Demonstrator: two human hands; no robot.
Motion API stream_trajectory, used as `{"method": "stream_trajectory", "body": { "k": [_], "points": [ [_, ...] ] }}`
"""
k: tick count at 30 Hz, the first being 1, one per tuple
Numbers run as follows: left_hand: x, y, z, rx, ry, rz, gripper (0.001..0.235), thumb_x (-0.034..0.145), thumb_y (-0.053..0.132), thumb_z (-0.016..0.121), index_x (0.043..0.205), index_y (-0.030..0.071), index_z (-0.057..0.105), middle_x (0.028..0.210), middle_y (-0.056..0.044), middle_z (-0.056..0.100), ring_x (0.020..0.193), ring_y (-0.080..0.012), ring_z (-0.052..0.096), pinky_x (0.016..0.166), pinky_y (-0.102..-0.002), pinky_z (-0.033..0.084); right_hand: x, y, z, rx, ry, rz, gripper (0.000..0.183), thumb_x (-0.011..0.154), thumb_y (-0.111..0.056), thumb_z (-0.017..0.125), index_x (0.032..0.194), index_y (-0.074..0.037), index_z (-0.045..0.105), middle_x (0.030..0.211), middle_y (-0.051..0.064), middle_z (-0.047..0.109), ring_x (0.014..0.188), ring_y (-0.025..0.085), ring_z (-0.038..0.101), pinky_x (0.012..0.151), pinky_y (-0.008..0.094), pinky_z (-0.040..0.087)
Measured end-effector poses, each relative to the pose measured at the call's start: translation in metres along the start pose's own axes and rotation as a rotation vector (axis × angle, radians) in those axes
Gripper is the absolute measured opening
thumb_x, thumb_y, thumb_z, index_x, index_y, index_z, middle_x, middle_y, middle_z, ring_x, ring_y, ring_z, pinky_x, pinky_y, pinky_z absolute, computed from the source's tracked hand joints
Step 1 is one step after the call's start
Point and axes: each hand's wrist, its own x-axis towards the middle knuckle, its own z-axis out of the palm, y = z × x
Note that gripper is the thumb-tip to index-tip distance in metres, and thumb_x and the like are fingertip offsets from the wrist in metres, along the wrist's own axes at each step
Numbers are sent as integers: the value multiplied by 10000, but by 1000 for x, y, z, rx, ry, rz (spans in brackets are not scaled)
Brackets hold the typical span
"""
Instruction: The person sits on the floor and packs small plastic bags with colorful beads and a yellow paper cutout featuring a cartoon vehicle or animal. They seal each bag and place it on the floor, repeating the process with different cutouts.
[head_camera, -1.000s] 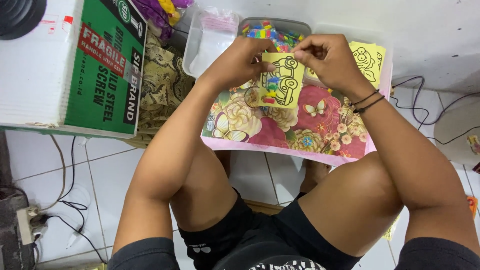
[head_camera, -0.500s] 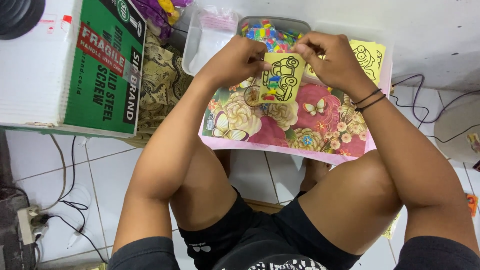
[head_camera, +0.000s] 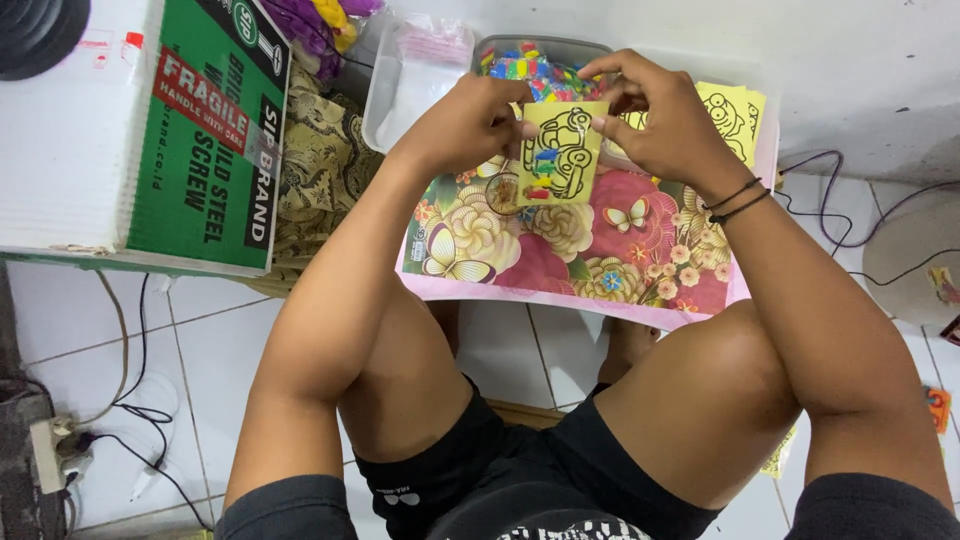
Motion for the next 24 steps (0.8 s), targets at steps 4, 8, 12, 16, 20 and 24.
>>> {"method": "stream_trajectory", "body": {
  "k": [4,8,12,16,20,24],
  "points": [
    [-1,0,1,-11,-30,-10,337,955,114,722,1219,-87,659,767,-101,798,616,-153,779,548,-281,561,-1,9,1,70,55,26,475,942,143,688,1367,-39,579,889,84,671,710,115,577,633,237,454],
    [0,-2,3,-126,-38,-19,203,992,95,708,848,-7,608,736,-86,770,665,-120,795,547,-262,572,-2,13,3,125,174,-2,454,1000,143,691,1385,-28,521,898,84,650,697,89,543,598,203,402],
    [4,-7,6,-135,48,-11,156,965,24,689,828,-8,623,693,-57,735,572,-125,756,520,-272,561,-3,12,7,205,208,-14,456,1018,140,677,1376,-46,466,994,138,671,823,134,629,683,214,480],
    [6,-11,7,-93,168,76,126,937,-11,699,834,-36,632,696,-73,718,566,-132,747,494,-266,535,-2,7,6,236,97,-12,549,984,156,614,1448,-64,419,1024,158,689,767,115,588,604,194,396],
    [5,-5,5,-247,90,27,58,978,4,641,933,-27,622,735,-76,749,594,-135,743,541,-259,589,-2,8,6,162,131,-12,508,966,190,618,1403,-45,509,893,74,599,666,73,444,572,198,350],
    [7,-2,7,-252,54,24,104,1018,71,626,966,-17,610,745,-70,750,575,-136,736,535,-267,590,-3,19,3,143,161,-21,445,964,190,652,1352,-9,566,974,85,583,839,122,552,728,221,508]
  ]
}}
